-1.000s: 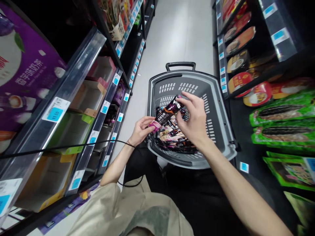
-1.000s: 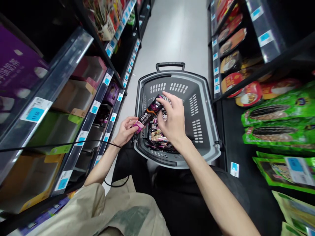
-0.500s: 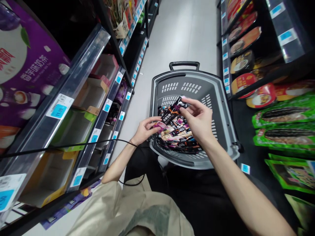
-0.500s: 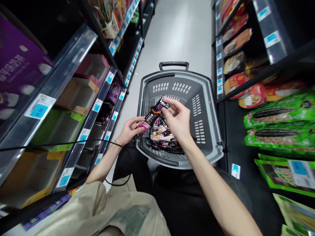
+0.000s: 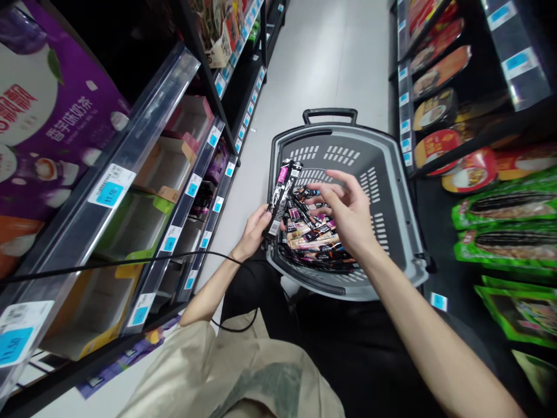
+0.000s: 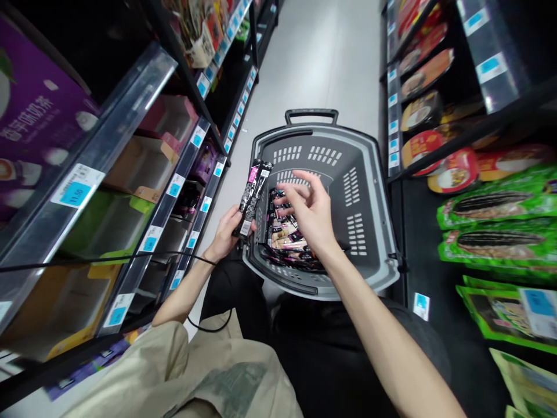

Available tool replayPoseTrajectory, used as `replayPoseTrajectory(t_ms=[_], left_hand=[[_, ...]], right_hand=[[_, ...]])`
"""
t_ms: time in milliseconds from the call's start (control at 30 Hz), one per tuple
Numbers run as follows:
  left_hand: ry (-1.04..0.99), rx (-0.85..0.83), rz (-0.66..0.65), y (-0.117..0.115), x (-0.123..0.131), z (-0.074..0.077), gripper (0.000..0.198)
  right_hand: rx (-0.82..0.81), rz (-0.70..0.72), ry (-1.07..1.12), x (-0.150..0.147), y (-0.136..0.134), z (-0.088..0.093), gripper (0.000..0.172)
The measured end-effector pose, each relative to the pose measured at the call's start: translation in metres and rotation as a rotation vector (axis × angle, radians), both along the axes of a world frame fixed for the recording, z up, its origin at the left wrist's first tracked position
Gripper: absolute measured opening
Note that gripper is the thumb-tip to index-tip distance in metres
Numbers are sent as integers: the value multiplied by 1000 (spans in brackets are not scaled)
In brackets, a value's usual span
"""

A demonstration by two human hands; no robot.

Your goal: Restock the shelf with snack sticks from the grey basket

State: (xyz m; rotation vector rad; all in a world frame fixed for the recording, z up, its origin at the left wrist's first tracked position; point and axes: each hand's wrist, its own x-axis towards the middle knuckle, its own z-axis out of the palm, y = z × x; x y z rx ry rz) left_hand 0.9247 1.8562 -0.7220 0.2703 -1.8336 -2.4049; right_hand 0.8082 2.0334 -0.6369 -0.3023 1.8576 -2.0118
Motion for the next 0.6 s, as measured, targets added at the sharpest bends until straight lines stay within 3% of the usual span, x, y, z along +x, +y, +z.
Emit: replayPoseTrajectory(t_ms=[67, 233, 433, 600], left_hand=[[43, -103, 32, 0, 0, 1, 49], [252, -742, 187, 5, -1, 7, 29], [337, -981, 206, 0, -3, 7, 37], [341, -1164, 87, -25, 1, -5, 36]], right_hand=[[30, 41, -50, -1, -2, -3, 70], [53, 124, -88, 6, -7, -4, 81], [17, 183, -26, 14, -9, -2, 55], [87, 100, -120, 19, -16, -31, 50]])
